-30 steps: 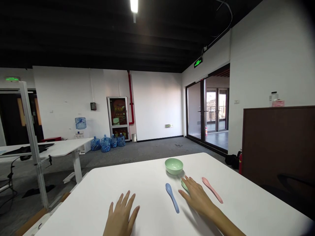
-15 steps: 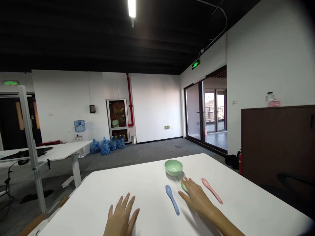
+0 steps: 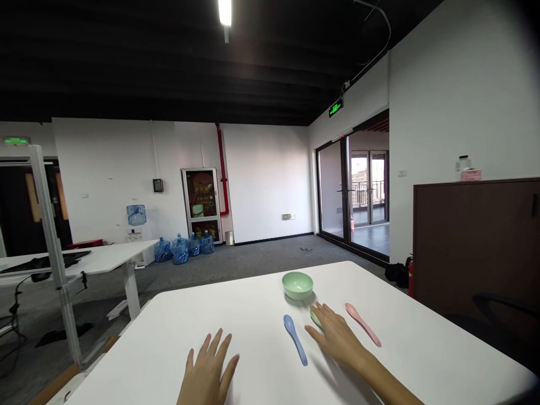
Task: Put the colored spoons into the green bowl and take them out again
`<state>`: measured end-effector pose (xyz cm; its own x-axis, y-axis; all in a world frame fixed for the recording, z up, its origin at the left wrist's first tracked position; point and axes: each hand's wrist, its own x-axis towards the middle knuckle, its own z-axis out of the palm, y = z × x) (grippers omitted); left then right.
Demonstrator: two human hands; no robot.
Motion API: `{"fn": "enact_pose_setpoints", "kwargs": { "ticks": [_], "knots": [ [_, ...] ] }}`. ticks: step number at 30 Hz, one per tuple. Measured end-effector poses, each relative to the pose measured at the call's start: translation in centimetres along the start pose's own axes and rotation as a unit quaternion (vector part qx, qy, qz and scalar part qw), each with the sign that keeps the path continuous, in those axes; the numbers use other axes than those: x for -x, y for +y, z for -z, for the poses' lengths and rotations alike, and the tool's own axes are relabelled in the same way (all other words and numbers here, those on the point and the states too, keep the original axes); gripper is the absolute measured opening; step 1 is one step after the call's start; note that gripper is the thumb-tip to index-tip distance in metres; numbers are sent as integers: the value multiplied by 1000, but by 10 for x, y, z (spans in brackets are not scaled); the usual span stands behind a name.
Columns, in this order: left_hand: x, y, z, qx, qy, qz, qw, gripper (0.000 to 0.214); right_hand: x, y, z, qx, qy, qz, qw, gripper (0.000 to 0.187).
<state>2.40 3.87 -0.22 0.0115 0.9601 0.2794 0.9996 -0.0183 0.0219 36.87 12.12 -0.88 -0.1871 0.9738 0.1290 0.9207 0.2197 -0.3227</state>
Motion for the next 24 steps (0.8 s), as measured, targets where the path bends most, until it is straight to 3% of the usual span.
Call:
{"fn": "enact_pose_setpoints", "kwargs": {
  "ticks": [7, 14, 20, 24],
  "knots": [
    [-1, 0, -2, 5, 7, -5, 1000, 54, -1, 2, -2, -13, 8, 1, 1000, 75],
    [-2, 2, -2, -1, 8, -20, 1000, 53, -1, 13, 5, -53, 99, 16, 994, 60],
    [-6, 4, -5, 1, 14, -30, 999, 53, -15, 58, 17, 37, 151, -48, 987, 49],
    [-6, 8, -3, 0, 2, -31, 1000, 53, -20, 100, 20, 104, 114, -151, 976, 48]
  ]
}}
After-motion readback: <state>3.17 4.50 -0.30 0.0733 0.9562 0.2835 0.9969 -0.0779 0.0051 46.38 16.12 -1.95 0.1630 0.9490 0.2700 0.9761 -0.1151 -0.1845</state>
